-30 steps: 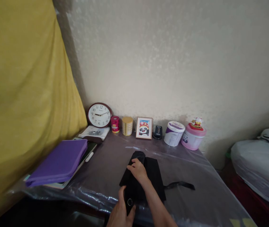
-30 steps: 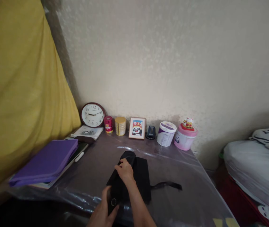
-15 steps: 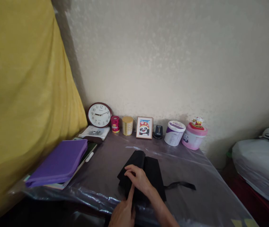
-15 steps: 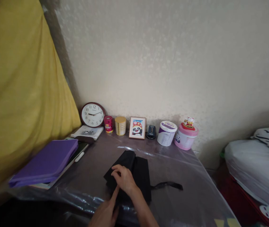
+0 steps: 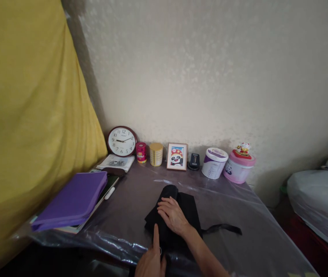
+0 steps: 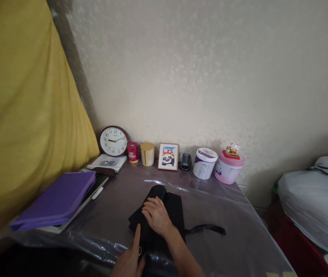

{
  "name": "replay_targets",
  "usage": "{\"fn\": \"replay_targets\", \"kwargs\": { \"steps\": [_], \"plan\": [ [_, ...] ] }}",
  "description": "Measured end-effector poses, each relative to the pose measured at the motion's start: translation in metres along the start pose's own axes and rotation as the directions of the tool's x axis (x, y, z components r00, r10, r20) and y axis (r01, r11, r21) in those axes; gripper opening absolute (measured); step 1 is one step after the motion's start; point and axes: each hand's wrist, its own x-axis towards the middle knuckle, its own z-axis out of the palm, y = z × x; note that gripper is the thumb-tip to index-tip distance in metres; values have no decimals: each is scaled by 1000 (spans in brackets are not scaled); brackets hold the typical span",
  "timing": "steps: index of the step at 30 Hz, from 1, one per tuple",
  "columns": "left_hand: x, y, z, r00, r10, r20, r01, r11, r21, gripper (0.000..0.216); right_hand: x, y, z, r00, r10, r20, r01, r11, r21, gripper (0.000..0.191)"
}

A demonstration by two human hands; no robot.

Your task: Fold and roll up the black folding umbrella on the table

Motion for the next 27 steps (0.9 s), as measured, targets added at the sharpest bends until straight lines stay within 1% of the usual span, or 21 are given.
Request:
{"fn": "replay_targets", "kwargs": {
  "steps": [7, 10, 13, 15, 16, 18, 20, 22, 24, 27],
  "plan": [
    [2, -3, 2, 1000, -27, 3, 27, 999, -44, 76, 34, 40, -1, 997, 75, -18, -77, 989, -125, 26],
    [3, -6, 3, 1000, -18, 10, 19, 988, -151, 78, 44, 49, -2, 982, 168, -82, -177, 976, -124, 23],
    [3, -9, 4, 1000, 24, 2, -23, 970, -243, 79, 45, 58, -6, 947, 269, -175, -290, 951, -108, 23],
    [3, -9, 5, 1000, 19, 2, -18, 968, -251, 79, 36, 66, -13, 907, 341, -247, -372, 924, -91, 27],
    [2, -10, 6, 1000, 16, 1, -15, 969, -246, 79, 28, 70, -18, 877, 384, -288, -421, 904, -77, 29],
    [1, -10, 7, 1000, 27, -13, -29, 971, -239, 77, 5, 79, -29, 803, 473, -361, -520, 853, -40, 32],
    [1, -11, 8, 998, 50, -34, -56, 969, -239, 74, -22, 83, -38, 732, 547, -406, -598, 801, 2, 32],
    [0, -12, 9, 996, 66, -54, -76, 969, -236, 71, -47, 83, -42, 684, 597, -420, -643, 765, 40, 30],
    [-1, -13, 10, 996, 61, -65, -74, 971, -229, 69, -65, 79, -42, 661, 624, -417, -661, 747, 72, 26],
    [-2, -13, 9, 996, 58, -74, -74, 970, -233, 69, -78, 69, -38, 661, 634, -402, -654, 749, 105, 24]
  ]
}}
